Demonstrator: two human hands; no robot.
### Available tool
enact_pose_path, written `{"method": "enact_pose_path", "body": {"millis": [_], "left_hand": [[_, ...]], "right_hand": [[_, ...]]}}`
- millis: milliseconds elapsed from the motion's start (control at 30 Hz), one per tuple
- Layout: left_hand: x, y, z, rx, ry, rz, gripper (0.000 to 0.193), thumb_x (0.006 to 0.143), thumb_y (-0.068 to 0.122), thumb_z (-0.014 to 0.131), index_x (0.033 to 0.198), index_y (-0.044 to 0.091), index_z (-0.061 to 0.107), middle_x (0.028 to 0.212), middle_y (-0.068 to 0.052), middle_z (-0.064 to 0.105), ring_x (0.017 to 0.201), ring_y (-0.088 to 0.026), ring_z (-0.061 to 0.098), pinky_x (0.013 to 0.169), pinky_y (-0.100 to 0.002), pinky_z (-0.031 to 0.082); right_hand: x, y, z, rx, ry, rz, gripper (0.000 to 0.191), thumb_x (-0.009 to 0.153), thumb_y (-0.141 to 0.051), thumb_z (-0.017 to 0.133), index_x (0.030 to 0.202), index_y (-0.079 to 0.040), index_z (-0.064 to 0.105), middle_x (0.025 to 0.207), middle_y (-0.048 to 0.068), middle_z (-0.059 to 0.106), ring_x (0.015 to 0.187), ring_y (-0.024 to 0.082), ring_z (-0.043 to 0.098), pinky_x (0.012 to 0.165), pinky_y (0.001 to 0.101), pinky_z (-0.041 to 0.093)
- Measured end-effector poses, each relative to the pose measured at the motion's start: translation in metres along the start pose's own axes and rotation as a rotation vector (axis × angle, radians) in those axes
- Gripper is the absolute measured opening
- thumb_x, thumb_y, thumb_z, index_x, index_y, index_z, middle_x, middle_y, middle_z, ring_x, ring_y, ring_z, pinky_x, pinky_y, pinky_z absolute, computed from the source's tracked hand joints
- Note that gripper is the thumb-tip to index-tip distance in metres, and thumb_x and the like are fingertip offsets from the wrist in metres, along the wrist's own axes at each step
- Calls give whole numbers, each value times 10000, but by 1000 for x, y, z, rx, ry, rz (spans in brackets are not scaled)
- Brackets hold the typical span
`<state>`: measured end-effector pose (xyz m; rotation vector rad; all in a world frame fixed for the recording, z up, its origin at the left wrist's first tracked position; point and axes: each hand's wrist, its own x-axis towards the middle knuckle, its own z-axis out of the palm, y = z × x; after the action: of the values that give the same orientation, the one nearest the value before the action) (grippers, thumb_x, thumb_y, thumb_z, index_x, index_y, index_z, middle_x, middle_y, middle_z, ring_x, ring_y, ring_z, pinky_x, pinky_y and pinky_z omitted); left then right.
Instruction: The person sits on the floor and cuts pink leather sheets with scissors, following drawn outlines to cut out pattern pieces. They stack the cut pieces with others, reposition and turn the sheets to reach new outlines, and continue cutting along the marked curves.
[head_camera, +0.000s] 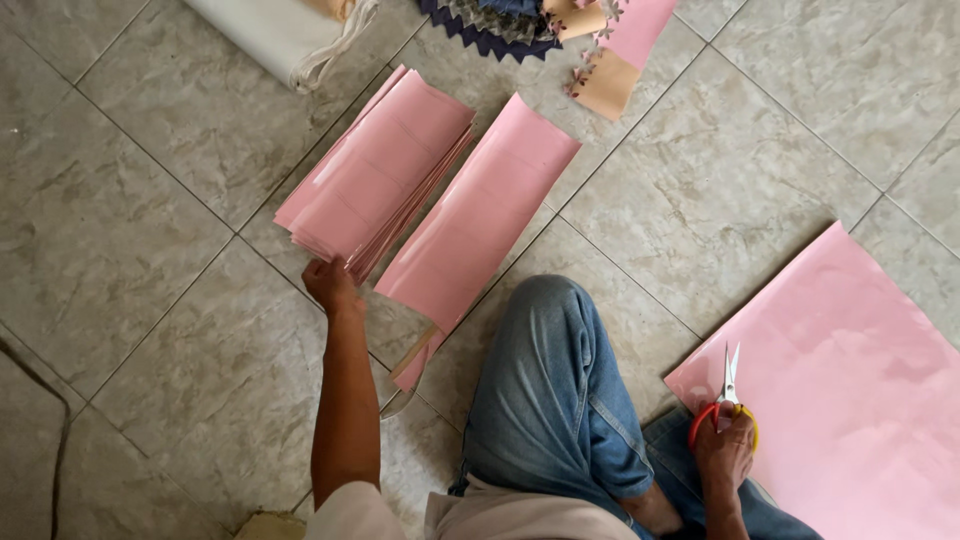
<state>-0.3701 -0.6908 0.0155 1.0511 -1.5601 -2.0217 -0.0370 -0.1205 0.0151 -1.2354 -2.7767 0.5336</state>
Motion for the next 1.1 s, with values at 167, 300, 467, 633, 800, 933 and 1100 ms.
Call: {"method": "enact_pose_path", "body": {"millis": [167, 300, 467, 633, 800, 933, 1100], "left_hand": [[-2, 5, 37, 125, -34, 100, 311, 857, -136, 693, 1121, -110, 531, 1118, -149, 637, 1018, -215, 612, 904, -327, 517], [3, 8, 64, 58, -110, 73, 379, 863, -118, 697, 1200, -104, 524, 1187, -169, 627, 1029, -202, 608, 894, -315, 504], [-41, -3, 80, 650, -131, 512, 566, 904, -14, 641, 1444, -5, 469, 1442, -211, 513, 1132, -312, 618, 917, -441, 538], [-126, -40, 79, 1199, -877, 952, 614, 1009, 269, 530, 1574, 91, 367, 1672, -199, 246, 1566, -416, 185, 1251, -591, 119], [-129, -70, 110, 1199, -852, 1020, 621, 1078, 320, 465, 1638, 111, 295, 1716, -182, 195, 1588, -408, 134, 1262, -592, 113], [-120, -71, 144, 1191, -846, 1069, 638, 1065, 322, 473, 1637, 108, 286, 1709, -186, 192, 1581, -423, 147, 1258, -599, 125], [-129, -64, 153, 1234, -825, 1049, 636, 1054, 319, 502, 1624, 116, 306, 1698, -190, 202, 1559, -442, 169, 1233, -608, 147]], "right_hand": [[-1, -2, -1, 15, -15, 18, 488, 982, -454, 707, 1204, -26, 626, 1191, 200, 671, 1164, 411, 614, 979, 513, 471], [-1, -3, -1, -11, -5, -4, 479, 983, -456, 716, 1183, -28, 636, 1192, 199, 672, 1174, 413, 611, 979, 510, 470], [0, 0, -1, 19, -12, 18, 495, 964, -443, 723, 1223, -31, 633, 1200, 206, 666, 1157, 421, 608, 944, 517, 468], [-2, -2, -3, 31, 0, 24, 490, 961, -444, 723, 1222, -41, 627, 1199, 198, 674, 1151, 413, 620, 942, 518, 475], [-1, -11, -10, 42, -44, 119, 491, 967, -449, 707, 1244, -53, 619, 1189, 211, 681, 1104, 434, 640, 909, 530, 487], [1, -13, -14, 55, -49, 122, 489, 968, -451, 704, 1223, -43, 616, 1181, 218, 687, 1109, 448, 635, 912, 534, 485], [0, -6, -12, 60, -39, 98, 488, 981, -435, 689, 1237, -29, 600, 1190, 215, 689, 1138, 445, 627, 926, 533, 484]]}}
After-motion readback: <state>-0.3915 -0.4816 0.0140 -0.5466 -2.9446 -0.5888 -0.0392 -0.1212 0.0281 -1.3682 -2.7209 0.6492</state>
